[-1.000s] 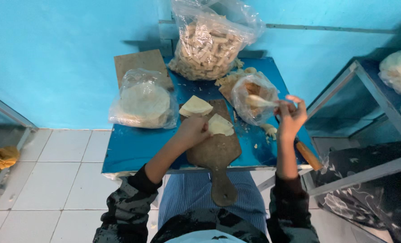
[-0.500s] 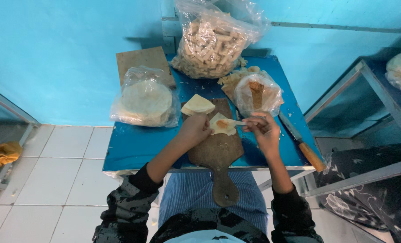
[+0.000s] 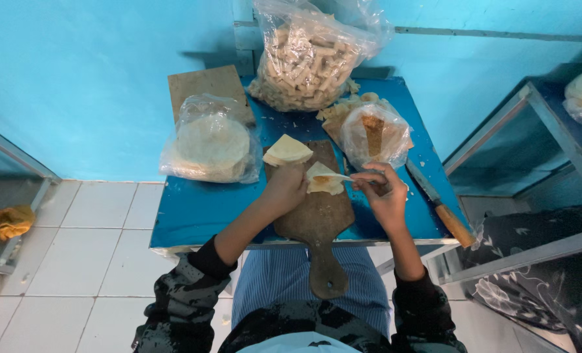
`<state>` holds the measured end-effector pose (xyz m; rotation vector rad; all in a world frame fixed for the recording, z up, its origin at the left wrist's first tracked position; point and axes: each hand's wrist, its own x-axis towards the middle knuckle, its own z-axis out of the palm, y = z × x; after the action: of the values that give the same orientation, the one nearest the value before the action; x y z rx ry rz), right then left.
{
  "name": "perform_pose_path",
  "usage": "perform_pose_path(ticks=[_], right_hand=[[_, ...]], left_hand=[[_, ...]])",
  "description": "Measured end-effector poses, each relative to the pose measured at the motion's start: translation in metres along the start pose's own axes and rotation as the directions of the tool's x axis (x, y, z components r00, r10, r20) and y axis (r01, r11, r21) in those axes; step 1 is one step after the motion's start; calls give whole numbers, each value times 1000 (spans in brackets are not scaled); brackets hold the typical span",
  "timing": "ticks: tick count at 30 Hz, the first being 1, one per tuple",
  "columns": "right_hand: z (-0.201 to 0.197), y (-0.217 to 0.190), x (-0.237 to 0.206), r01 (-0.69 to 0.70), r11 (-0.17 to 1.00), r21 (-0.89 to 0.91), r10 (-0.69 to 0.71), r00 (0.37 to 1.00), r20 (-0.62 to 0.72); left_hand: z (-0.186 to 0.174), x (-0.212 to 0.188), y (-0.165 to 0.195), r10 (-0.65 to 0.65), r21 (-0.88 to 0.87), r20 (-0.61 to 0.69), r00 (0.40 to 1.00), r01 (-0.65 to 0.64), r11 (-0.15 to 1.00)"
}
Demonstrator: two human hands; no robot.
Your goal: The person sits at a blue table assembling filled wafer snacks. They lay flat white wafer pieces on a wooden paddle board, spoon brown filling from a plastic bag onto a piece, and press another wafer piece on top, building a stack of finished pieces on the board.
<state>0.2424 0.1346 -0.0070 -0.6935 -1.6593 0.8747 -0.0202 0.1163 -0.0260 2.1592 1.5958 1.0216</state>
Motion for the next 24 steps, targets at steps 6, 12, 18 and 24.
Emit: perform_pose_path(ticks=[6,12,18,24], right_hand=[[4,-7,-1,57,997,-52,-57,998,0],[4,-5,-3,52,997,-48,-53,998,-18],[-6,-3,-3,221,970,-101,-243,899,-365],[-8,-15,9,-14,919,-395,-236,784,-575]], left_hand=[[-7,-1,9,-32,-225,-85,996,12,974],[-8,3,6,-51,-279,-39,998,38,960],[-3,4,6,132,-257,-140,981,-165,952],[-2,5,10,333,-235,-235,913,-386,892]])
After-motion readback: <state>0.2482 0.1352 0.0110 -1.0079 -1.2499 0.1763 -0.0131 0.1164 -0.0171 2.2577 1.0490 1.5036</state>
